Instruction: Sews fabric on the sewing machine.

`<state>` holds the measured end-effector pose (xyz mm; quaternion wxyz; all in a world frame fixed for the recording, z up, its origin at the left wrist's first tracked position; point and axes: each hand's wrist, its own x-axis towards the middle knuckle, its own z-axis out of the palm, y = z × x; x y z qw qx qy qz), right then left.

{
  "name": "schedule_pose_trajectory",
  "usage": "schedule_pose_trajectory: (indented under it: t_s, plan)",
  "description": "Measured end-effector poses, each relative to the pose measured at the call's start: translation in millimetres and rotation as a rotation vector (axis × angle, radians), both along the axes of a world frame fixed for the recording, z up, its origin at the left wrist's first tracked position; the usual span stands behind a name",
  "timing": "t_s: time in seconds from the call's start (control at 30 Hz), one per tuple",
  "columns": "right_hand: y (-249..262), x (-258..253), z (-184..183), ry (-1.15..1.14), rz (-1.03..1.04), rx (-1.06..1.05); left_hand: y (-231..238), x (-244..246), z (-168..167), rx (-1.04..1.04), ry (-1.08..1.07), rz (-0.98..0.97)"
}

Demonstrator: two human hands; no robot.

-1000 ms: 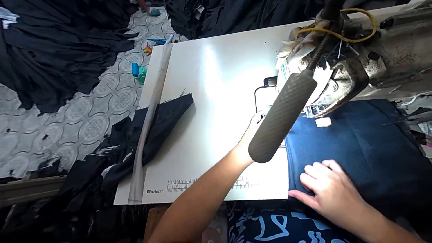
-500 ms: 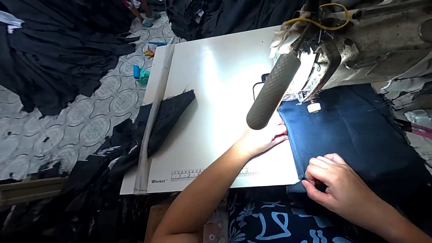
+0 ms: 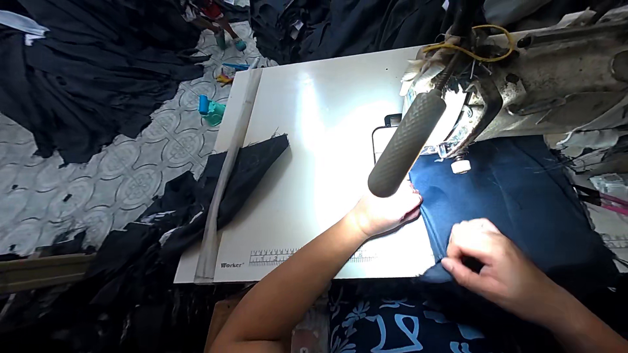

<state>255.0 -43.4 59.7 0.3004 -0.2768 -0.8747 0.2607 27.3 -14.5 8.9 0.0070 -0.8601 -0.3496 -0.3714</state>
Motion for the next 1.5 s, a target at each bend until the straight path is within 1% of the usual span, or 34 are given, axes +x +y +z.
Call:
schedule_pose_trajectory:
  t_s: [0.07,0.1,0.17,0.2,0.27,0.37,0.47,0.63,0.7,0.77,0.8,0.87,0.97,1.03,1.17,1.27,1.3,1.37,1.43,1.5]
  plan:
    - [23.7,-3.6,-7.9,0.07,-0.065,-0.003,-3.8,0.0,3.5,-0.089,0.049,-0.016]
    - [36.6,-4.7,-15.7,0.068,-0.104,0.011,-5.5,-0.2,6.5,-0.146,0.077,-0.031]
    - [58.6,-3.7,-33.9,-0.047,-0.139,0.027,-7.3,-1.2,11.1,-0.226,0.115,-0.042]
    - [65.8,-2.2,-40.6,-0.132,-0.131,0.028,-7.5,-1.2,9.8,-0.231,0.119,-0.038]
    - [71.8,0.7,-45.4,-0.247,-0.101,0.042,-9.5,-0.1,7.6,-0.255,0.118,-0.039]
    - [72.8,5.7,-45.7,-0.234,-0.089,0.069,-17.2,3.2,11.4,-0.322,0.14,-0.02]
    - [74.5,9.5,-46.8,-0.219,-0.092,0.079,-20.7,3.3,8.5,-0.265,0.122,0.002]
    - [79.8,6.4,-43.3,-0.26,-0.085,0.07,-14.7,-6.5,8.9,-0.325,0.134,0.019]
    - [86.1,3.2,-41.4,-0.28,-0.087,0.054,-8.8,-9.6,2.8,-0.34,0.12,0.055]
    - [93.8,0.2,-39.6,-0.296,-0.098,0.049,-2.1,-14.2,-8.9,-0.396,0.115,0.084]
    - [98.3,-1.2,-39.1,-0.299,-0.101,0.059,1.6,-17.3,-16.4,-0.419,0.122,0.111]
    - [108.5,-4.4,-41.6,-0.278,-0.111,0.12,8.6,-19.7,-23.6,-0.399,0.131,0.174]
    - [121.4,-8.7,-43.1,-0.274,-0.133,0.145,15.7,-19.8,-22.8,-0.323,0.171,0.261]
    - [126.0,-11.4,-42.1,-0.256,-0.135,0.164,17.7,-19.0,-19.7,-0.3,0.185,0.279]
    - [123.3,-18.3,-30.9,-0.37,-0.183,0.14,17.4,-18.2,-12.4,-0.333,0.189,0.272]
    - [120.7,-28.7,-28.4,-0.299,-0.23,0.22,16.4,-17.0,-14.3,-0.327,0.201,0.265]
    - [119.5,-33.3,-26.3,-0.292,-0.247,0.213,15.6,-16.2,-17.1,-0.323,0.198,0.264]
    - [119.7,-41.5,-23.2,-0.333,-0.301,0.127,13.9,-15.1,-25.3,-0.338,0.182,0.277]
    - [124.4,-44.8,-23.2,-0.369,-0.362,-0.107,13.5,-15.0,-31.2,-0.342,0.162,0.298]
    - [125.1,-48.5,-5.3,-0.362,-0.396,-0.347,14.9,-15.4,-27.5,-0.311,0.166,0.293]
